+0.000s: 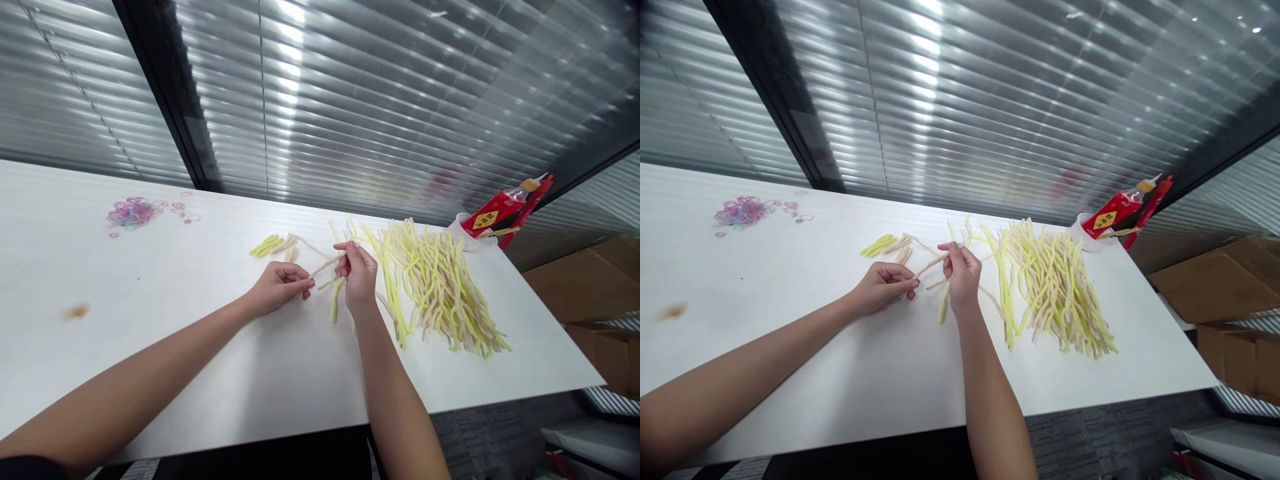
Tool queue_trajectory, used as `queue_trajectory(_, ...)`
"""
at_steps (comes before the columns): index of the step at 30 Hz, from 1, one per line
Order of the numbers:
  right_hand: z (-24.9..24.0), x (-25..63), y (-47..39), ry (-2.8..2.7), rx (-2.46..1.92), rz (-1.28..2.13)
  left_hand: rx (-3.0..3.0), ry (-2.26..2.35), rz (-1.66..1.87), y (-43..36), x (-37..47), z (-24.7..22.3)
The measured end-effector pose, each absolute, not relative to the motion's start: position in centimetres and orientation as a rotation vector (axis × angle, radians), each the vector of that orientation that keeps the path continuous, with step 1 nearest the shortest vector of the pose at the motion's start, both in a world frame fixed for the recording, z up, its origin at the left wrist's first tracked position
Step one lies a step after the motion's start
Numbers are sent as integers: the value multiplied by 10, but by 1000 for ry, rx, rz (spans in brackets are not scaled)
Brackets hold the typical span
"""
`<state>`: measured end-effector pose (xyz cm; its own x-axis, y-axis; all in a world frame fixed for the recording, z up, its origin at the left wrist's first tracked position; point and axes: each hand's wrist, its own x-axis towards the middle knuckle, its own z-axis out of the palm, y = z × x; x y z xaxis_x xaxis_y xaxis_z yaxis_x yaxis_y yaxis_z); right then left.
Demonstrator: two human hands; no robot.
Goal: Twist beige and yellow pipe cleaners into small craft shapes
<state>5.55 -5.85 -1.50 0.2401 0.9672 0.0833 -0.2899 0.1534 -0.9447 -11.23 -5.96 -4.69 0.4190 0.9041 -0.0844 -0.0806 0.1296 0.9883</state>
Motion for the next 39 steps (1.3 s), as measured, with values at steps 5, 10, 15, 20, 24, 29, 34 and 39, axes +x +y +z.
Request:
queue_trajectory(5,-12,56,-59,-856,-1009,1104,1202,877,869,-60,-112,-46)
queue_trajectory(10,-16,54,-58,-997,-1101,1166,1121,838,926,-59,-111,-48)
queue_trajectory(15,-24,51,-57,-1094,-1168,1166,1103,834,934,-58,-111,-48)
queue_trajectory(20,-27,46,-58,-996,-1193,1207,1094,796,966,-58,-110,-49)
queue_trajectory(24,-27,40,-59,-858,-1158,1251,1116,826,974,-58,-109,-48)
queue_trajectory(29,-24,37,-62,-760,-1059,1331,1120,832,996,-58,-109,-48)
queue_trajectory(34,-23,36,-62,-728,-1004,1363,1109,804,1004,-57,-110,-51)
queue_trajectory(39,-26,37,-61,-841,-1074,1236,1075,762,959,-56,-110,-50)
